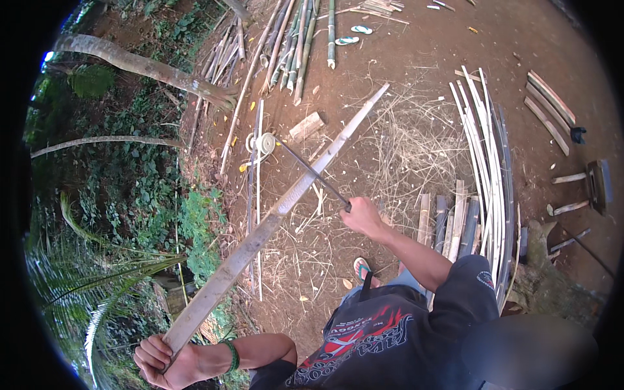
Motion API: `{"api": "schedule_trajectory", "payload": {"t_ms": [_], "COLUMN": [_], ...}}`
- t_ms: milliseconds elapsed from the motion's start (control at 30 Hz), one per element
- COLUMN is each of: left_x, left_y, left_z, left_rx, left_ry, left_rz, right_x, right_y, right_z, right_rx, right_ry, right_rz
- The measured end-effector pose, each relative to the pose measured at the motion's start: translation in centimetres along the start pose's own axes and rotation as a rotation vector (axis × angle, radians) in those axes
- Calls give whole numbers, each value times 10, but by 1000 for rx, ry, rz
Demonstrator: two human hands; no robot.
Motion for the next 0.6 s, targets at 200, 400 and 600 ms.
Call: {"api": "schedule_trajectory", "payload": {"t_ms": [200,400,600], "left_x": [8,13,19], "left_y": [0,8,3], "left_z": [-6,4,3], "left_rx": [-134,-28,-40], "left_ry": [93,-41,45], "left_rz": [20,46,12], "right_x": [30,68,94], "right_y": [-38,-59,-71], "right_z": [23,36,49], "right_rx": [-74,-128,-108], "right_ry": [65,-14,184], "right_rz": [116,-79,7]}}
Point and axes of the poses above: each hand's wrist, its own x-axis towards the middle knuckle, its own z-axis out of the back of the hand, y = z × x, the point moved 2 cm from there along x, towards the middle knuckle, and after that the axes turned 15 degrees about x, right-handed, at the moved point
